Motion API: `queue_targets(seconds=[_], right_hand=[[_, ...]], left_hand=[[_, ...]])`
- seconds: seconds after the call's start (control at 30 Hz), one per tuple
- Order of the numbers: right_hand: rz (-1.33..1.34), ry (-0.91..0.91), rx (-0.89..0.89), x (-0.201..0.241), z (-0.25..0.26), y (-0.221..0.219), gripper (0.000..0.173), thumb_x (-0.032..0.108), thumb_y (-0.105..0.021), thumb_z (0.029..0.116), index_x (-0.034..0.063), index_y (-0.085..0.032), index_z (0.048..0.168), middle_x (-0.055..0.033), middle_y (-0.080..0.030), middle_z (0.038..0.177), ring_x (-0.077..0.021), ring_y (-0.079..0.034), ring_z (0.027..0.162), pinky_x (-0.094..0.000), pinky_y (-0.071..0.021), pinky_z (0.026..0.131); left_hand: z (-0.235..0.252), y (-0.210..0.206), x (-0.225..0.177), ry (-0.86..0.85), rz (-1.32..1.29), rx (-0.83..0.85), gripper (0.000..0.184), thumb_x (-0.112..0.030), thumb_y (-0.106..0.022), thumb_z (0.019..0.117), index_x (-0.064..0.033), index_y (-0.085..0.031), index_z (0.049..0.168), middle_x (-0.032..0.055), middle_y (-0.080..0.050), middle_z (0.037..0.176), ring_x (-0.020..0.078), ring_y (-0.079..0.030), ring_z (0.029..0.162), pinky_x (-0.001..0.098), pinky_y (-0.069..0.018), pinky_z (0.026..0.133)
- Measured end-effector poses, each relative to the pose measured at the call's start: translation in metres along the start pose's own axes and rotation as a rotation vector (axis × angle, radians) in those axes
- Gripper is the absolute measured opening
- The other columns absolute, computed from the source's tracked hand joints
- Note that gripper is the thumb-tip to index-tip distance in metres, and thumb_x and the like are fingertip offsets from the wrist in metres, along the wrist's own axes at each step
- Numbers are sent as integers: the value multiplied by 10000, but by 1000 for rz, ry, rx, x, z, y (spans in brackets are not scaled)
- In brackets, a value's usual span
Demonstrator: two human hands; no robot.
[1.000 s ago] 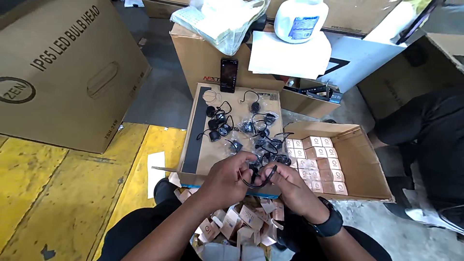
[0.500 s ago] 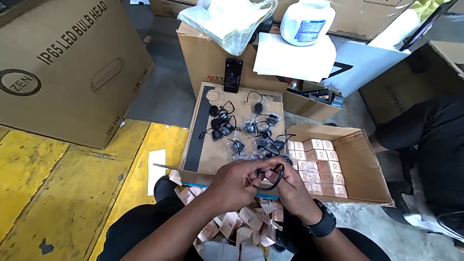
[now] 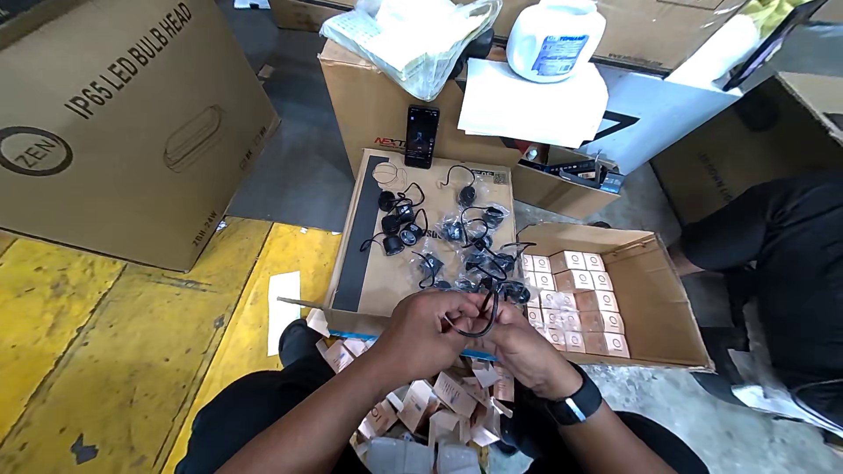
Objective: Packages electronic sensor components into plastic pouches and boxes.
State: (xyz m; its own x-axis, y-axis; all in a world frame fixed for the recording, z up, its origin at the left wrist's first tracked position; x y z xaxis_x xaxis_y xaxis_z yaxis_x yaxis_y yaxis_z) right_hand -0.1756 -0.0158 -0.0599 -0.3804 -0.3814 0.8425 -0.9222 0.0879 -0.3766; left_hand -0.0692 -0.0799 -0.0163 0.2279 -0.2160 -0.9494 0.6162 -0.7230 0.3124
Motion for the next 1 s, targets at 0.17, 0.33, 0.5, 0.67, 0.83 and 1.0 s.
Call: queue_targets(seconds=[0.17,0.33,0.5,0.67,0.83,1.0], right_hand=[[-91,14,-13,-8,2,1,268,-12,-686,890,-12,-685,1159,-109,-709,1017,-167,-672,861,-343,-587,812],[-87,-118,82,-13,-2,-13,383,-7,-704,899,35,-634,1274,-99,-717,1080,-180,-707,833,-335,-621,710],[-39,-107,89,-14,-1,-14,344,-50,-727,858,11,-662,1190,-99,-723,976,-175,-707,794,-332,-623,732],[-46,-85,7,-9,-1,-8,211,-64,-656,909,-8,-646,1113,-98,-711,883,-173,-709,730,-323,-628,674],[-11,-27,71,-9,-2,-12,278,1,-637,928,16,-634,1206,-91,-710,1021,-169,-704,820,-336,-618,729],[177,-78,150,-13,-5,-23,464,32,-720,902,43,-587,1346,-137,-679,1202,-257,-703,1023,-444,-619,865]], left_hand=[[0,3,-2,10,-152,-29,125,-122,-687,925,-107,-759,1026,-41,-714,850,35,-658,732,220,-567,682],[0,7,-4,9,-274,-73,111,-55,-702,906,-54,-745,1008,-6,-716,831,52,-661,717,218,-566,666],[1,17,-10,-45,-402,-145,93,-19,-709,897,-13,-725,988,2,-685,755,54,-625,645,204,-536,604],[1,28,-5,-28,-480,-231,121,26,-688,867,-7,-718,980,13,-679,766,80,-632,655,234,-557,622],[1,28,-2,-20,-581,-234,145,72,-679,847,12,-705,977,31,-692,760,85,-647,656,240,-569,637],[0,21,-3,-35,-554,-176,126,41,-677,874,13,-699,995,37,-696,777,93,-652,672,251,-571,647]])
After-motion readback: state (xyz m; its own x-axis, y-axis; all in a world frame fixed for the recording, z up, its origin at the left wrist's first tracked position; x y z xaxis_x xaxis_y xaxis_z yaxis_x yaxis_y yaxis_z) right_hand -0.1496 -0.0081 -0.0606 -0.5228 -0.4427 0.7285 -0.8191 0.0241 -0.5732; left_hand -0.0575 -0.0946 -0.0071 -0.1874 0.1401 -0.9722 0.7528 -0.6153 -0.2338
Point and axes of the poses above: each hand's wrist, its own z-axis towards the middle knuckle, its own y-axis out of the back of the hand, x = y × z, the point moved 9 cm from there along z, towards the middle knuckle
